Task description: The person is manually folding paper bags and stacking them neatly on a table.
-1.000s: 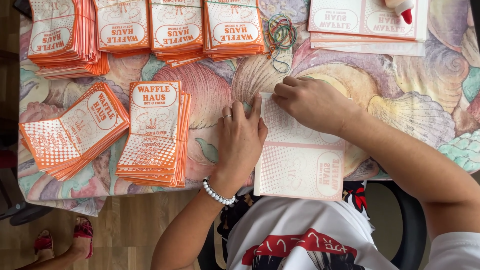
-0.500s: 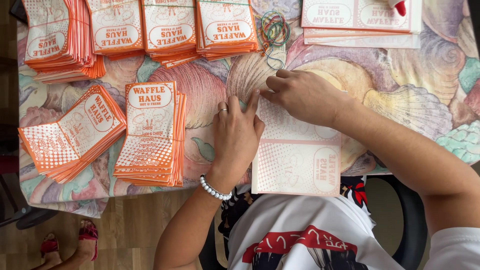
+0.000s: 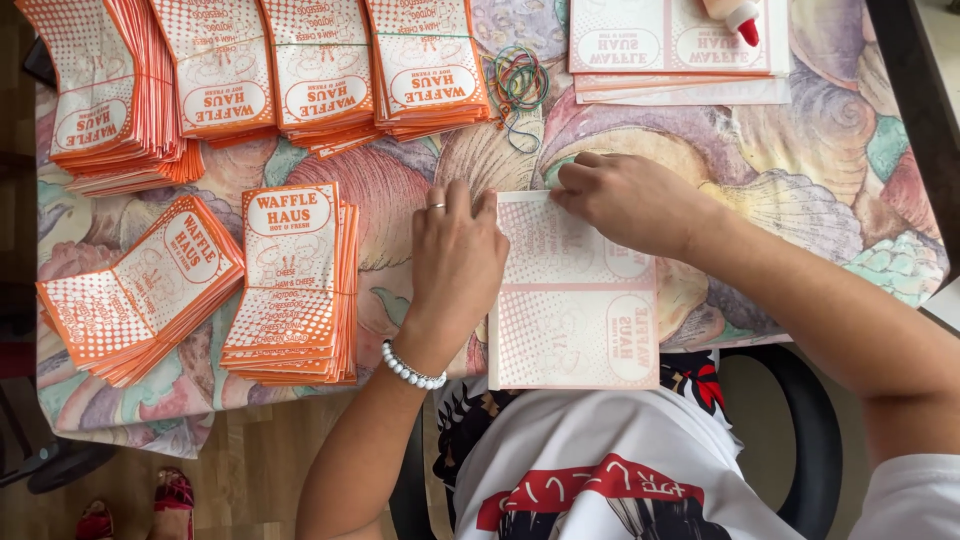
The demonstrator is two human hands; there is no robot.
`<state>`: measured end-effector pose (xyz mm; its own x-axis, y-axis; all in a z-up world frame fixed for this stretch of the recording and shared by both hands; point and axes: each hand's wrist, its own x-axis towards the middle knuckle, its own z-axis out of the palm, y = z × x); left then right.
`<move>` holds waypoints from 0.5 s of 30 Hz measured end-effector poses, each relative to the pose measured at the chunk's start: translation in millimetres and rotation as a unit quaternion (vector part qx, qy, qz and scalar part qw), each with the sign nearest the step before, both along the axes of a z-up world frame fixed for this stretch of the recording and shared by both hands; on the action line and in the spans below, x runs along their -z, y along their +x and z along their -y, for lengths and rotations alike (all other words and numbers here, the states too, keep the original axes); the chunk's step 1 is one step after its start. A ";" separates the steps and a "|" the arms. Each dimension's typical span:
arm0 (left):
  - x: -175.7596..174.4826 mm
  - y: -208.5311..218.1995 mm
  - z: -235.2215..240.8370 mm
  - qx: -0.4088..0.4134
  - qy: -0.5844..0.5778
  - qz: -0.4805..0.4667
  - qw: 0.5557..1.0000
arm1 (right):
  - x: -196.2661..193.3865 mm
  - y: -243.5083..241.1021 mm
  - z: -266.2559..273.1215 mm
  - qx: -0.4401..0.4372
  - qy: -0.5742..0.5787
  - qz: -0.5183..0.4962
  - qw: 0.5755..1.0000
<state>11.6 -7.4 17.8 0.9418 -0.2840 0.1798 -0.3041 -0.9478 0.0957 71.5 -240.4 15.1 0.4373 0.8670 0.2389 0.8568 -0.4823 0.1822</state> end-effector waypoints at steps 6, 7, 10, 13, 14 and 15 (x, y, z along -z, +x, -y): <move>-3.2 6.5 23.8 0.138 -0.136 -0.064 0.979 | -4.8 0.3 2.6 0.011 0.001 0.002 1.000; 5.9 7.1 22.5 0.153 -0.102 -0.030 0.982 | -7.8 -0.3 4.9 0.021 -0.005 -0.019 1.000; 6.8 6.2 23.5 0.174 -0.050 0.011 0.984 | -18.0 -2.9 18.0 0.045 0.004 -0.068 0.997; 5.6 4.5 26.4 0.168 -0.026 0.020 0.985 | -21.1 -9.9 24.0 0.058 -0.009 -0.083 0.995; 6.4 4.9 26.7 0.163 -0.018 0.023 0.986 | -20.8 -12.3 23.8 0.064 -0.033 -0.069 0.995; 5.8 4.9 25.7 0.164 -0.018 0.024 0.986 | -18.3 -12.9 23.1 0.065 -0.033 -0.068 0.995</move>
<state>16.5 -33.1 12.0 0.7903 -0.5650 0.2368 -0.5991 -0.7937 0.1055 58.6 -263.6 33.5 0.5705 0.8132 0.1152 0.8073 -0.5810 0.1038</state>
